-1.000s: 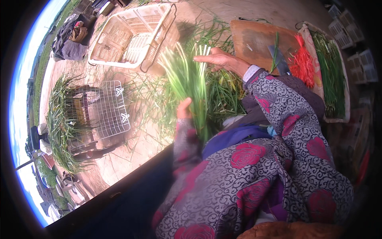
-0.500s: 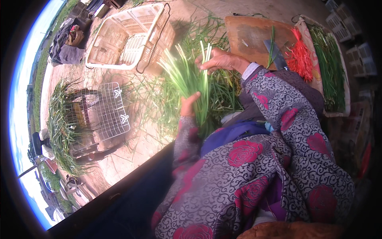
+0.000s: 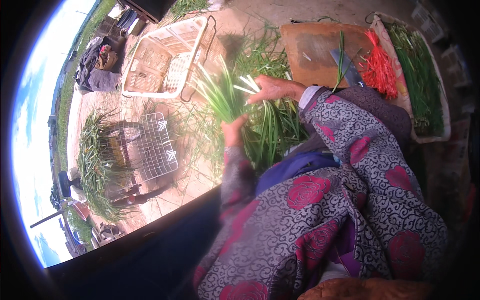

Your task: The person gathers green onions from a pile, aligns the stalks together, and secures them into a bundle using a yellow tie before placing the finished bundle into a basket.

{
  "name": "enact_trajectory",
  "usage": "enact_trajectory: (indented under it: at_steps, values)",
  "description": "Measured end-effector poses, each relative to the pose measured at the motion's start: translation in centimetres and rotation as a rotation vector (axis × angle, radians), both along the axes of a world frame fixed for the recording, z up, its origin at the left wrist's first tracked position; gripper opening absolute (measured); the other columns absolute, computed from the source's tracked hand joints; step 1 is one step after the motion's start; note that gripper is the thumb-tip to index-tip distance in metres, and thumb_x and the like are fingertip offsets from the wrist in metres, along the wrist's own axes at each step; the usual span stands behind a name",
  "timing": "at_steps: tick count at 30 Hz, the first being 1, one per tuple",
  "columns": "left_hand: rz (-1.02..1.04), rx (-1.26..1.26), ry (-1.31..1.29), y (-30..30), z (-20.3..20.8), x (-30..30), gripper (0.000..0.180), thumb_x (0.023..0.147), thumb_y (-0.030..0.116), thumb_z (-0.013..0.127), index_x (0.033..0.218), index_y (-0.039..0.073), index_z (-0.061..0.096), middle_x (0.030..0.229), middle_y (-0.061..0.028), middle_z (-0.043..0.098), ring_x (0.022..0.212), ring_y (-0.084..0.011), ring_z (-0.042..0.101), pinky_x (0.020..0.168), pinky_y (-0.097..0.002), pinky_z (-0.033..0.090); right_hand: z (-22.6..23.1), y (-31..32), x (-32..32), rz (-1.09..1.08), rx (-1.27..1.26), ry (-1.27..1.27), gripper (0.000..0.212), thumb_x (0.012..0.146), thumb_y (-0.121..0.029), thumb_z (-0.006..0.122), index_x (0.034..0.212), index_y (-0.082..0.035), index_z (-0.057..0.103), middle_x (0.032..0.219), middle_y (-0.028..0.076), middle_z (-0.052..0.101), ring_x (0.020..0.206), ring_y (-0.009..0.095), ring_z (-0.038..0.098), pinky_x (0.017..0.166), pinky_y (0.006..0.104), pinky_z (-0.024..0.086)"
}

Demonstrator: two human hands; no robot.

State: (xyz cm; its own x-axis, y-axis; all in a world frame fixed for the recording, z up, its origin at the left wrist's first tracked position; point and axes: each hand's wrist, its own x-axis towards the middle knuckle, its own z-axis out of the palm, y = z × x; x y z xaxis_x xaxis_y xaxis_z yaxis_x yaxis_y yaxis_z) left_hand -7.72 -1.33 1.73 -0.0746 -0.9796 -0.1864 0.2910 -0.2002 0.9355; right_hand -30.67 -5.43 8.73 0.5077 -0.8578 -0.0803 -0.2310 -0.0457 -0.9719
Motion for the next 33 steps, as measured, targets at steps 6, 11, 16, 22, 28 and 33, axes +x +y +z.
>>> enact_trajectory:
  at_steps: [6, 11, 16, 22, 28, 33]
  values:
    - [-0.008, 0.087, 0.099, 1.2, 2.4, 2.0, 0.032, 0.076, -0.003, 0.069, 0.107, -0.003, 0.06, 0.086, -0.0103, 0.066, 0.065, -0.019, 0.061, 0.058, -0.0293, 0.051, -6.3, -4.9, -9.3, -0.485, -0.011, -0.111, 0.033, 0.09, -0.037, 0.07, 0.091, -0.004, 0.068, 0.075, 0.001, 0.062, 0.06, 0.01, 0.051, 0.051, 0.0269, 0.04]
    - [-0.156, 0.183, 0.356, 2.2, 1.3, 3.8, 0.037, 0.078, 0.001, 0.066, 0.114, -0.004, 0.058, 0.097, -0.0128, 0.066, 0.064, -0.0184, 0.058, 0.057, -0.0294, 0.05, -2.0, -2.6, -3.0, -0.516, 0.311, -0.428, 0.041, 0.088, -0.036, 0.075, 0.106, -0.002, 0.062, 0.071, -0.003, 0.052, 0.049, 0.004, 0.034, 0.043, 0.0226, 0.025]
    - [-0.293, 0.098, 0.391, 2.8, 0.6, 2.3, 0.045, 0.079, 0.004, 0.066, 0.122, -0.005, 0.054, 0.103, -0.0173, 0.067, 0.066, -0.022, 0.06, 0.061, -0.0312, 0.054, -1.3, -1.8, -1.1, -0.338, 0.432, -0.462, 0.03, 0.085, -0.026, 0.078, 0.095, -0.003, 0.062, 0.062, -0.006, 0.045, 0.043, 0.004, 0.027, 0.04, 0.0248, 0.02]
    - [-0.062, 0.167, 0.297, 2.4, -1.5, 3.2, 0.042, 0.078, 0.005, 0.069, 0.116, -0.007, 0.058, 0.096, -0.018, 0.07, 0.081, -0.0292, 0.07, 0.074, -0.0389, 0.06, -1.5, -1.6, -1.0, -0.328, 0.371, -0.5, 0.024, 0.087, -0.02, 0.075, 0.092, -0.004, 0.058, 0.058, -0.009, 0.038, 0.043, 0.003, 0.03, 0.039, 0.0247, 0.021]
    - [-0.017, 0.232, 0.253, 1.9, -2.8, 7.3, 0.028, 0.078, 0.005, 0.07, 0.105, -0.002, 0.065, 0.097, -0.0109, 0.069, 0.094, -0.0271, 0.066, 0.082, -0.0385, 0.054, -0.5, -2.5, -3.3, -0.429, 0.102, -0.426, 0.025, 0.091, -0.022, 0.066, 0.097, 0.001, 0.057, 0.062, 0.003, 0.054, 0.048, 0.014, 0.05, 0.044, 0.0312, 0.037]
    - [0.135, 0.278, 0.326, 2.5, -1.7, 8.7, 0.024, 0.077, 0.003, 0.068, 0.1, -0.006, 0.064, 0.104, -0.0166, 0.069, 0.114, -0.0339, 0.062, 0.105, -0.0495, 0.047, -2.2, -3.5, -5.2, -0.759, -0.445, 0.274, 0.025, 0.089, -0.021, 0.063, 0.101, 0.002, 0.061, 0.077, 0.02, 0.065, 0.074, 0.036, 0.067, 0.066, 0.0457, 0.048]
